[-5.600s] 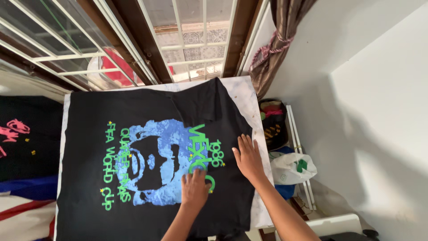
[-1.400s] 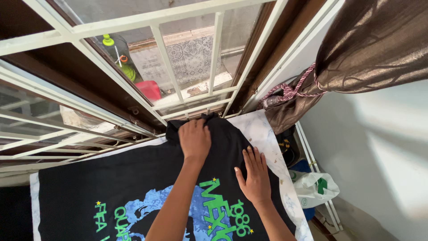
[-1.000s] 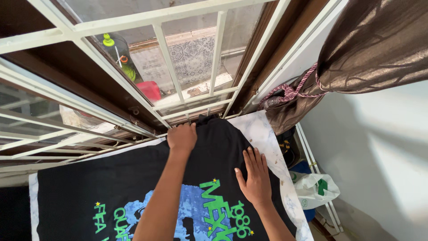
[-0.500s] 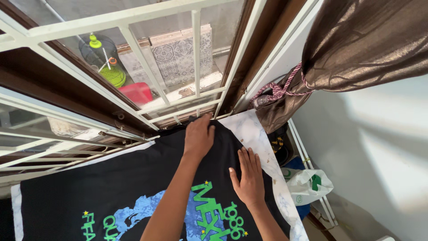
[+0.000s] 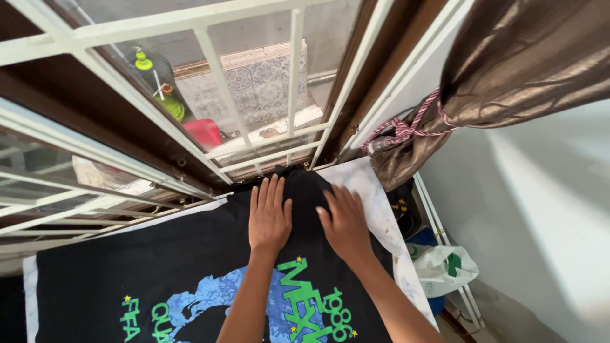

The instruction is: The person folds a black t-shirt on a table and places it inside an open suitcase on the floor, then picks up another black t-shirt and spreads it out on the table.

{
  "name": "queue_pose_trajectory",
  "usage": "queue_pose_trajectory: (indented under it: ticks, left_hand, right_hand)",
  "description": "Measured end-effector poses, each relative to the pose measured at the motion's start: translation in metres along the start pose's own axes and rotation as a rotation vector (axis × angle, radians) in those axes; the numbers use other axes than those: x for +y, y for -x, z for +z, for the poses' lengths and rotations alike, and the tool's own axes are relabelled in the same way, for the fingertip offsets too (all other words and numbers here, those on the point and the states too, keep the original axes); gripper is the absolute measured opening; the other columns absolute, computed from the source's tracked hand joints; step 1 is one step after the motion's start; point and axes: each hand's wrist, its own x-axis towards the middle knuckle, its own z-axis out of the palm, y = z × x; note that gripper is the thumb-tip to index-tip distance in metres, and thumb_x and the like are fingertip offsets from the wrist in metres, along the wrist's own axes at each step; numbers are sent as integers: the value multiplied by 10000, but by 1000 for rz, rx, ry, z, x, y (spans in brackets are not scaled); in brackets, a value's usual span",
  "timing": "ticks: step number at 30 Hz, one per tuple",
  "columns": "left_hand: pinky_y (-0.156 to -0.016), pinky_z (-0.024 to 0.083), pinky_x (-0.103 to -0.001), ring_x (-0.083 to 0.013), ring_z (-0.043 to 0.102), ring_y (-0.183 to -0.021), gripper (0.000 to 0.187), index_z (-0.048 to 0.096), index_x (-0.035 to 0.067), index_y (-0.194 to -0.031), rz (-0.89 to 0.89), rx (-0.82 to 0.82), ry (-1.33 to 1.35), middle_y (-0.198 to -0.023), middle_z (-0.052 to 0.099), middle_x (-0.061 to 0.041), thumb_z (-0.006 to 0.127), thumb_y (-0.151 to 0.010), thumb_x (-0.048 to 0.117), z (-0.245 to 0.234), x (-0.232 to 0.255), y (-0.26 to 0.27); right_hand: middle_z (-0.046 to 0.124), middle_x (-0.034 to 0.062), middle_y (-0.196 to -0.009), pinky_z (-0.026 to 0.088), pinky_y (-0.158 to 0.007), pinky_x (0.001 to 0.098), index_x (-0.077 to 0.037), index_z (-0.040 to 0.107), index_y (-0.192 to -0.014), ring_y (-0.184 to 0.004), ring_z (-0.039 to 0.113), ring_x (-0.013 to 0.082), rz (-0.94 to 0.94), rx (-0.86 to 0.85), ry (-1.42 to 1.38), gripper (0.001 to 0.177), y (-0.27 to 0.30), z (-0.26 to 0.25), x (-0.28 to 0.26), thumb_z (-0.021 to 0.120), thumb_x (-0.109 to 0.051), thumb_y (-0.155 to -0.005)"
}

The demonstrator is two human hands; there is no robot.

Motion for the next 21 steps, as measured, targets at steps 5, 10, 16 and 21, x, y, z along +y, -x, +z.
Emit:
queue_pose_trajectory:
  ticks: [5,10,16,21]
  left_hand:
    - [-1253,172,-451,-262,322,-1499,565,417,65,-1530,-4,-2,-21,-1580,428,-102,431,-1026,320,-1,-2,-3]
    - [-1256,158,-450,-268,307,-1497,588,410,42,-1528,-50,-23,12,-1577,420,-111,435,-1032,357,-5,-1,-6]
    - [-1240,157,-486,-321,292,-1496,610,430,-1,-1487,-96,35,-14,-1558,423,-153,455,-1007,376,-9,1,-5]
    - [-1257,172,-502,-319,316,-1497,558,462,3,-1476,-99,63,-29,-1543,454,-145,455,-1004,300,-2,-2,0]
  right_hand:
    - [527,166,-1467,234,-1171,540,-5,511,-1454,-1412,405,368,-334,-124,63,668,-65,18,-11,532,-480,-986]
    - [588,102,-1386,212,-1185,606,-104,572,-1373,-1362,446,362,-236,-197,263,581,-85,19,-1,516,-535,-987]
    - [626,124,-1323,304,-1194,509,-96,626,-1293,-1337,508,335,-162,-220,308,521,-90,20,-11,512,-529,-1026]
    - [666,136,-1289,316,-1177,497,-57,656,-1280,-1281,560,313,-308,-198,-32,516,-96,42,-33,462,-463,-1028]
